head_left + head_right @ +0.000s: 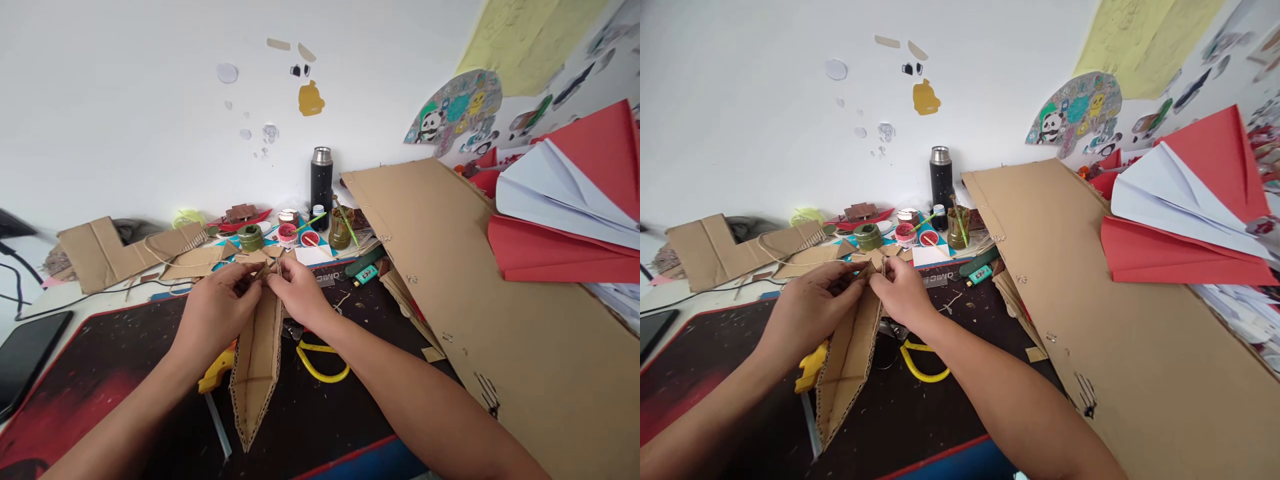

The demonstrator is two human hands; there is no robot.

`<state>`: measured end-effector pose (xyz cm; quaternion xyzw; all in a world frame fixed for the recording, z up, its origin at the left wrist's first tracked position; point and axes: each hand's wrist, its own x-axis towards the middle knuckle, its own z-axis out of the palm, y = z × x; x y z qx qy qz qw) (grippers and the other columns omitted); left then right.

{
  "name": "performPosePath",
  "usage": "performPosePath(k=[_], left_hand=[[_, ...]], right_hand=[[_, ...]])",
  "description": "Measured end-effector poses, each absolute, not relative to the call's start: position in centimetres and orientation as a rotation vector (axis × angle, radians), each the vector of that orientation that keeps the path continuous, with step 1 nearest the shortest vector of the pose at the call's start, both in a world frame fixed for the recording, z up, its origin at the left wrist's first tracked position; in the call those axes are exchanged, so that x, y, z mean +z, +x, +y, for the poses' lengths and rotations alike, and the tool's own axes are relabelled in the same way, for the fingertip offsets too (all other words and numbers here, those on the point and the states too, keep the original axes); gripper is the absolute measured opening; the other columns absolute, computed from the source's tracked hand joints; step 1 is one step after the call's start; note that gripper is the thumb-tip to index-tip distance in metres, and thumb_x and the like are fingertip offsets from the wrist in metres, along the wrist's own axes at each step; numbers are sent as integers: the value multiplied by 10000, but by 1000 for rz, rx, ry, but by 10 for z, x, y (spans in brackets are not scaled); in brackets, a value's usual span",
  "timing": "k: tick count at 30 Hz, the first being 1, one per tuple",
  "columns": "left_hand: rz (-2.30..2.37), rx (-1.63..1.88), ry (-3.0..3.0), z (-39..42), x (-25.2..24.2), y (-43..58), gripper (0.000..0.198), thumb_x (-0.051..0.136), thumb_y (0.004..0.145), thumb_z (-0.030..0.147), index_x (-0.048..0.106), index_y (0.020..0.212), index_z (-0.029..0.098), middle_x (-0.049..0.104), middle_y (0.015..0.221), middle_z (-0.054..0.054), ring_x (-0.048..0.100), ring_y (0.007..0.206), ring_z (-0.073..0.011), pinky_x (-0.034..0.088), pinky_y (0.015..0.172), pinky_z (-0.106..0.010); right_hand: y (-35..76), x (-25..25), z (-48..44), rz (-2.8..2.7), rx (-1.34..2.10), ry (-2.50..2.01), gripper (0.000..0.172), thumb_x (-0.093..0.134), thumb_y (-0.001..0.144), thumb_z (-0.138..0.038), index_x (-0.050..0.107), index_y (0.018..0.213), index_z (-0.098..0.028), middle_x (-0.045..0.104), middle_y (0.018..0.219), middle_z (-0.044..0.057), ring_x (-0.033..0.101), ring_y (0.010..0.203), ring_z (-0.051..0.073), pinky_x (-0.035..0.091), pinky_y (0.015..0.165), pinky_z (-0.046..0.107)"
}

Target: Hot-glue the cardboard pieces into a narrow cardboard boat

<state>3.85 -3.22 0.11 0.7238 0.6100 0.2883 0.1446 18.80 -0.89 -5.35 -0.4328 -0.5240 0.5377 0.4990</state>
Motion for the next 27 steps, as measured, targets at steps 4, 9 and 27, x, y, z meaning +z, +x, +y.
performPosePath(k=[4, 9, 27], left_hand=[[1770, 834, 2084, -32, 1, 39, 400, 557, 879, 460, 826, 1107, 272, 857, 1017, -63, 778, 894, -317, 565, 775, -378], [1716, 850, 2075, -29, 0, 37, 398, 586, 884, 487, 834, 1095, 259, 859, 1035, -68, 783, 916, -328, 589, 823, -393], [1484, 629, 1986, -11, 7, 10, 607, 601, 876, 727, 837, 1163, 247, 868, 1040, -65, 793, 937, -324, 617, 846, -385]], right_hand=[[188, -55, -9, -1271, 1298, -1044, 95, 588, 857, -145, 576, 818, -230, 588, 766, -45, 528, 725, 165, 413, 703, 291], [188, -56, -9, -1278, 1284, -1058, 86, 586, 855, -171, 558, 807, -236, 539, 726, -50, 498, 704, 166, 382, 664, 286], [193, -55, -2, -1149, 1290, -998, 154, 638, 797, -328, 521, 803, -228, 508, 720, -56, 465, 686, 153, 354, 665, 292]])
